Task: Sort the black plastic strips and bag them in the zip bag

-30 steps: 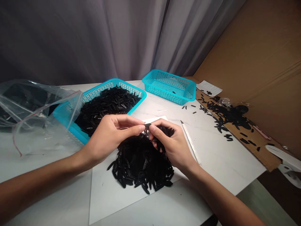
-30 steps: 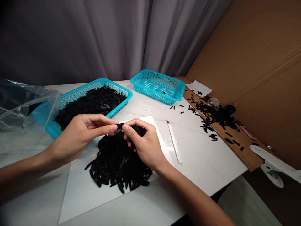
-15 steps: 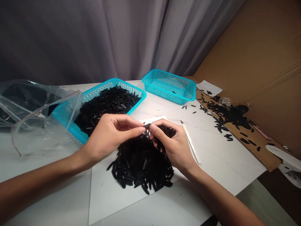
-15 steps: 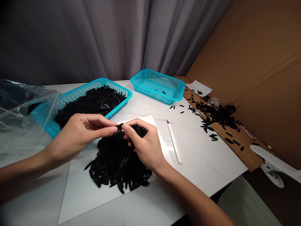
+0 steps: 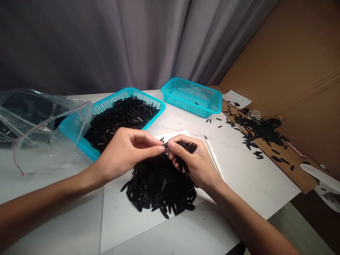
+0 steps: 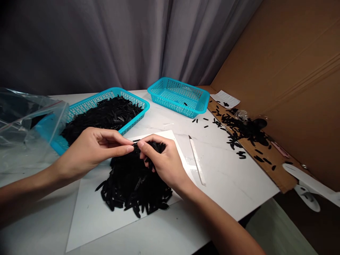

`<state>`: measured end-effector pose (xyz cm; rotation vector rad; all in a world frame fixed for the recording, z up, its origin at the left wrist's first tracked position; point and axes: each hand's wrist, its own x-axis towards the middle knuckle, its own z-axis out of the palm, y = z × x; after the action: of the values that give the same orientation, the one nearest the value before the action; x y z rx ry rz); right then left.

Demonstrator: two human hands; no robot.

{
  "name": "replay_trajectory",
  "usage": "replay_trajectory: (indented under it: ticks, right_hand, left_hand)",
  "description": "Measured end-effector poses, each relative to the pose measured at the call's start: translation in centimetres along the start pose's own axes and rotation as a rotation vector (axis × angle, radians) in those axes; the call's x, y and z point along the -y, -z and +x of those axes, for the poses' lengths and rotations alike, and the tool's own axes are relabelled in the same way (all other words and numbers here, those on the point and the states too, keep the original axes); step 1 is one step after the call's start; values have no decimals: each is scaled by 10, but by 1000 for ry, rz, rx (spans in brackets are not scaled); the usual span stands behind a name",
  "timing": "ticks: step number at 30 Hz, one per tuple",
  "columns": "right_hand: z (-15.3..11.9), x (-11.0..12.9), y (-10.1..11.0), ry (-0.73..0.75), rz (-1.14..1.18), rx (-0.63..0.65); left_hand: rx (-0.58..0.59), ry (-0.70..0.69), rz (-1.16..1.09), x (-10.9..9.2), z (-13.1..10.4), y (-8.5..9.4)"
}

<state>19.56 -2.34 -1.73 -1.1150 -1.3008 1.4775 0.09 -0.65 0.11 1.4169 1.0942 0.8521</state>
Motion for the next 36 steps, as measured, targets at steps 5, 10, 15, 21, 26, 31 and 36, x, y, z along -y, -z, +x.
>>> replay_trajectory:
  ticks: [5, 10, 15, 21, 26, 31, 36]
  right_hand:
    - [0, -3, 0, -6, 84, -48]
    - [-1, -2, -2, -13, 137, -55]
    - [-1, -5, -6, -31, 181, -92]
    - [0, -9, -9, -93, 304, -58]
    - [0, -8, -8, -73, 275, -57]
    - [-2, -9, -10, -13, 211, -108]
    - [-1, -13, -11, -62, 303, -107]
  left_hand:
    - [-2, 11, -95, 5, 0, -3]
    - [-11, -11, -137, 6, -1, -6]
    - [-42, -32, -150, 7, -3, -9]
    - [-63, -28, -156, 10, -2, -10]
    - [0, 23, -243, 12, -2, -9]
    - [-10, 4, -255, 13, -4, -11]
    - [-31, -11, -182, 13, -3, -11]
